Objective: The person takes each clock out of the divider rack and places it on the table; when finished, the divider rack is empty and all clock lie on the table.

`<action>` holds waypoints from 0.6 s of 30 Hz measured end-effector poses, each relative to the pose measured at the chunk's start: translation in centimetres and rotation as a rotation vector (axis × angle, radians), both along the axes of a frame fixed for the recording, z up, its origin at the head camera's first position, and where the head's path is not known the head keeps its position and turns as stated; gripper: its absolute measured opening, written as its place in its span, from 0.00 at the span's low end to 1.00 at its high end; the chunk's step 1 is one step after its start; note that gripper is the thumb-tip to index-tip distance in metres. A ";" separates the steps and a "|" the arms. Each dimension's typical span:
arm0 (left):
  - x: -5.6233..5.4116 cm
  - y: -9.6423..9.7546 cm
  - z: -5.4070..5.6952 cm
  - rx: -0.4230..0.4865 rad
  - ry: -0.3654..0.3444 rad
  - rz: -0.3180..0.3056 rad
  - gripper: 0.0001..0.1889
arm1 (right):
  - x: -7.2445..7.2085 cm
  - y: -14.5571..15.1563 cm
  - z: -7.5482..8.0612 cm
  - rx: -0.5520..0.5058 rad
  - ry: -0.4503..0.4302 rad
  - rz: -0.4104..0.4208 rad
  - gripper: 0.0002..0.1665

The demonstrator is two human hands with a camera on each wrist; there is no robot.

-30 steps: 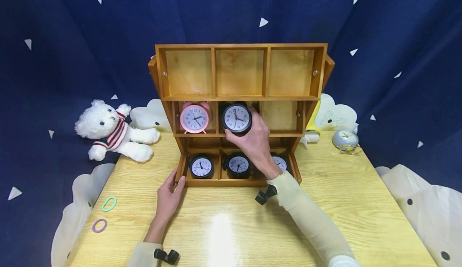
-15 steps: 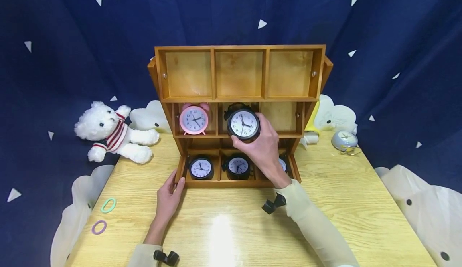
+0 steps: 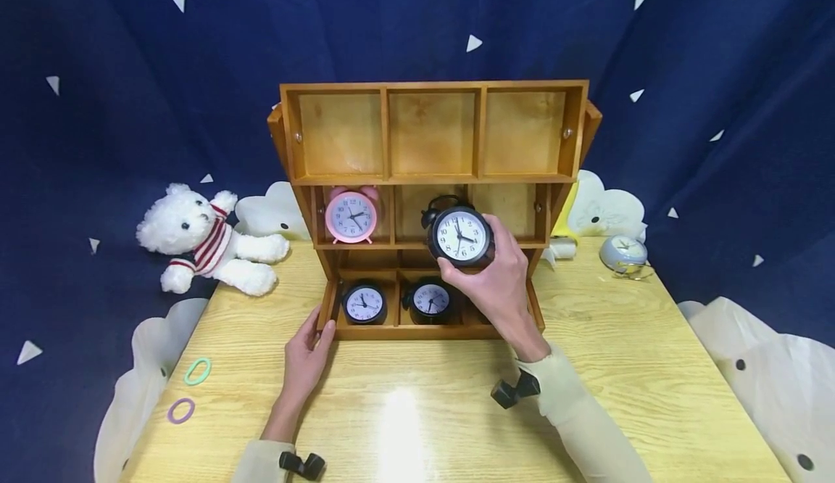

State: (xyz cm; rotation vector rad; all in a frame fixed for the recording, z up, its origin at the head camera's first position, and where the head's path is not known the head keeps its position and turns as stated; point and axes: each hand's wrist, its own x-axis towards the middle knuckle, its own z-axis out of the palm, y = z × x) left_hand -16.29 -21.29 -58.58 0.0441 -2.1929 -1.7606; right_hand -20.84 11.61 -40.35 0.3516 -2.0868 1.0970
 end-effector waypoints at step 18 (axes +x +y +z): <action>0.1 0.0 0.3 -0.004 -0.009 -0.008 0.27 | 3.9 5.3 -0.6 -0.007 -0.045 -0.023 0.50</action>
